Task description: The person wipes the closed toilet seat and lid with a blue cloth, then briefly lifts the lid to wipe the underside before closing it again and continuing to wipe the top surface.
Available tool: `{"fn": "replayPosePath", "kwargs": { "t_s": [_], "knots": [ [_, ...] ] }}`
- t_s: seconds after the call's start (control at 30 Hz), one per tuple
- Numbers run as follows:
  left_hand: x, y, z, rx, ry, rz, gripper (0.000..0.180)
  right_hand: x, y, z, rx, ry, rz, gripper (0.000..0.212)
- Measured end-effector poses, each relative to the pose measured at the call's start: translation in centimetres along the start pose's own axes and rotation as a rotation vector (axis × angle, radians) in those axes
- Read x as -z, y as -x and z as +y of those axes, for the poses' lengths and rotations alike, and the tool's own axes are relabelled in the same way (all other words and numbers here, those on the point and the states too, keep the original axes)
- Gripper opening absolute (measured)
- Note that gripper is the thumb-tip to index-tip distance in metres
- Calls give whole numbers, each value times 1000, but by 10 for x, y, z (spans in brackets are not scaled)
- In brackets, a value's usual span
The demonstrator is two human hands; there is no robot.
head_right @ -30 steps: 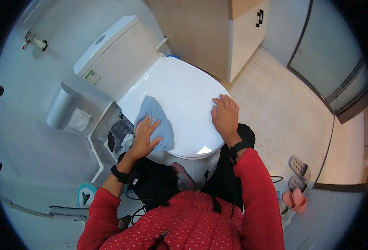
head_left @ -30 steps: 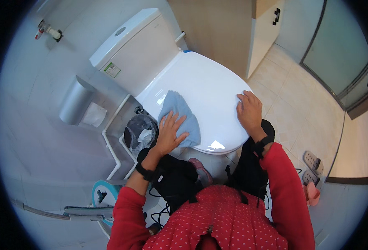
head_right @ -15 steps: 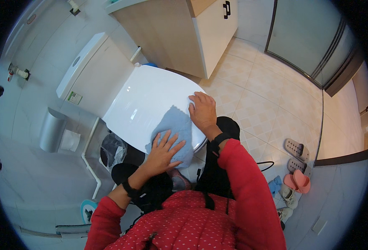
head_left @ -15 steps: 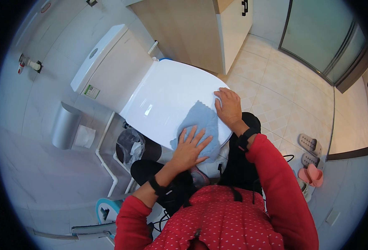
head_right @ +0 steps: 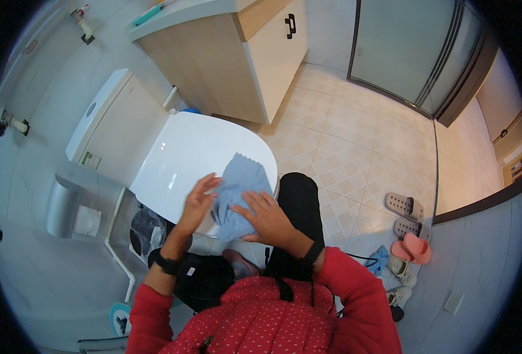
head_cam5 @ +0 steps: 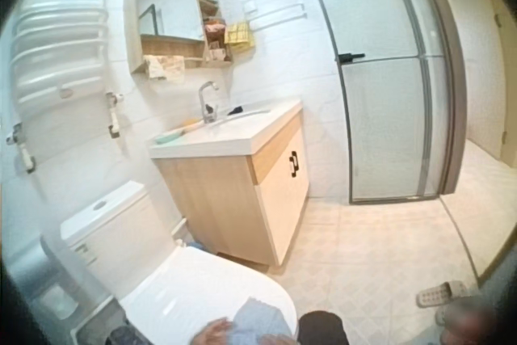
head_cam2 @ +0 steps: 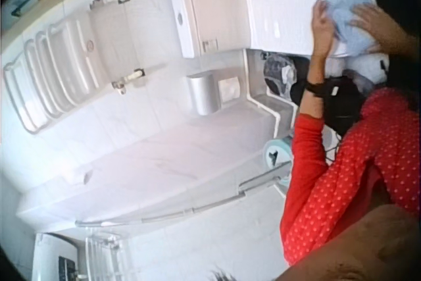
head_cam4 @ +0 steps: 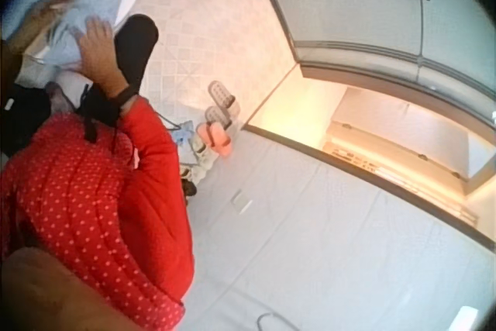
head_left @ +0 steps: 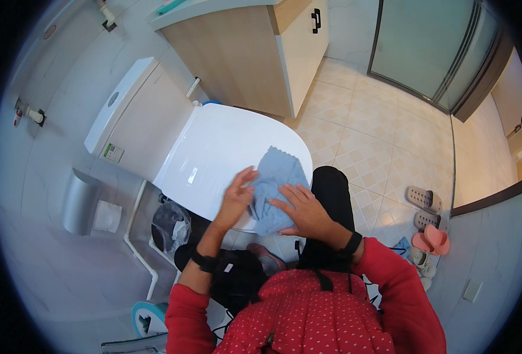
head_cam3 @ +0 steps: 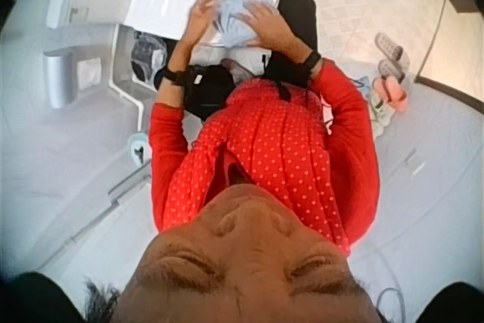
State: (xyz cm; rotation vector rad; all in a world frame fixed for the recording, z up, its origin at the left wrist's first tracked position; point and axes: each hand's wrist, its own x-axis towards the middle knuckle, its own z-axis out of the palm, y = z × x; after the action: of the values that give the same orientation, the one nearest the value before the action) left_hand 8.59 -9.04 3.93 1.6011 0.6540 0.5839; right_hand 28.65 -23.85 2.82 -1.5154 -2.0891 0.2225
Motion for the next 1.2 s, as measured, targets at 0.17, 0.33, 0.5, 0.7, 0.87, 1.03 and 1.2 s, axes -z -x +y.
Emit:
{"fn": "replayPosePath", "kwargs": {
  "t_s": [0.17, 0.33, 0.5, 0.7, 0.87, 1.03, 1.2],
  "knots": [
    [66, -3, -22, 52, -385, 352, 48, -18, 3, -5, 113, -6, -13, 75],
    [114, -6, -49, -121, -1062, 423, 46, -7, 23, 7, 15, -15, 20, 74],
    [101, 2, -57, -118, -1292, 464, 48, -4, 9, 31, -182, -104, 163, 70],
    [89, -1, -46, -59, -1331, 478, 49, -12, -47, 79, -320, -33, 207, 70],
    [88, 0, -43, -82, -1324, 493, 48, -3, -100, 119, -567, -164, 153, 71],
    [88, 1, -43, -19, -1324, 503, 48, 2, -120, 124, -681, -144, 156, 69],
    [88, 0, -43, -48, -1338, 516, 47, -1, -94, 111, -673, -154, 225, 71]
  ]
}}
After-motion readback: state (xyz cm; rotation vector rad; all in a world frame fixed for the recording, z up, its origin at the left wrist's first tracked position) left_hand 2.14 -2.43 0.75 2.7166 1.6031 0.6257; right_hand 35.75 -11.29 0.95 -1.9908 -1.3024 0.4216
